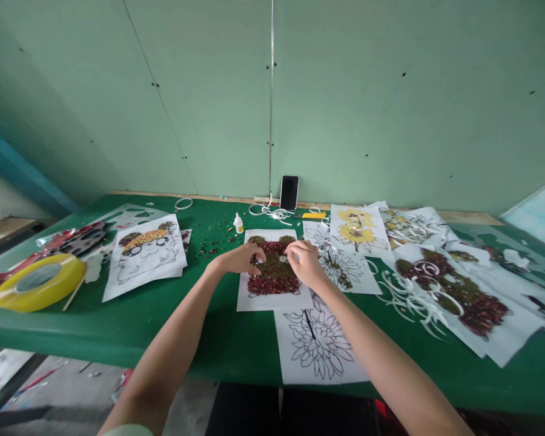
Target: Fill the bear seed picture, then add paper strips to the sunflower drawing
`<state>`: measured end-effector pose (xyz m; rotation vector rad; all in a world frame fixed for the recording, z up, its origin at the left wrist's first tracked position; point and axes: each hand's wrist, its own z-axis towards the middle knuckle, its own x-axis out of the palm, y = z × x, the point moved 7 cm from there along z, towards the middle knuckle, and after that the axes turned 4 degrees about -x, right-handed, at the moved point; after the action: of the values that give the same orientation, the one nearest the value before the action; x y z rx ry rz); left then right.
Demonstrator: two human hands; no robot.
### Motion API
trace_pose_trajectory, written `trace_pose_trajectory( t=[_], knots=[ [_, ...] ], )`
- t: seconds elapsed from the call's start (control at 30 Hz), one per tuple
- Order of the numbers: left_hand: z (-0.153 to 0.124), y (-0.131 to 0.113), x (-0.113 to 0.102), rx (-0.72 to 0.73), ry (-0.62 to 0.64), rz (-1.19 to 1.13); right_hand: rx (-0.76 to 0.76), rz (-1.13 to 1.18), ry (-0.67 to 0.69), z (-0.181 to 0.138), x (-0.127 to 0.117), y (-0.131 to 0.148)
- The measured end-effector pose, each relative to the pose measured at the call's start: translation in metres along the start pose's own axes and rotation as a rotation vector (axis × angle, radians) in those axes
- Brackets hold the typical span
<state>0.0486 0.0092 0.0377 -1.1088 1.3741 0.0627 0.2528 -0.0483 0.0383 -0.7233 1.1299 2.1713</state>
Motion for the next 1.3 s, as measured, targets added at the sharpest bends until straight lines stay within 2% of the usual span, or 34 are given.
trace_pose_trajectory(
  t=[0.27, 0.47, 0.77, 0.93, 1.17, 1.3],
  knots=[
    [-0.002, -0.003, -0.001, -0.014, 0.009, 0.043, 0.036, -0.056, -0.163, 0.002, -0.019, -0.005],
    [-0.001, 0.004, 0.000, -0.043, -0.014, 0.035, 0.050, -0.086, -0.206, 0.001, -0.023, -0.009],
    [0.001, 0.001, 0.003, -0.009, 0.000, 0.043, 0.055, -0.065, -0.198, 0.001, -0.022, -0.011],
    [0.001, -0.001, -0.001, 0.005, -0.031, 0.026, 0.057, -0.069, -0.188, 0.000, -0.019, -0.015],
    [-0.002, 0.002, -0.023, 0.003, -0.224, -0.092, 0.052, -0.047, -0.192, 0.000, -0.019, -0.013],
    [-0.002, -0.002, -0.020, 0.003, -0.205, -0.055, 0.050, -0.045, -0.176, 0.000, -0.018, -0.012]
  ],
)
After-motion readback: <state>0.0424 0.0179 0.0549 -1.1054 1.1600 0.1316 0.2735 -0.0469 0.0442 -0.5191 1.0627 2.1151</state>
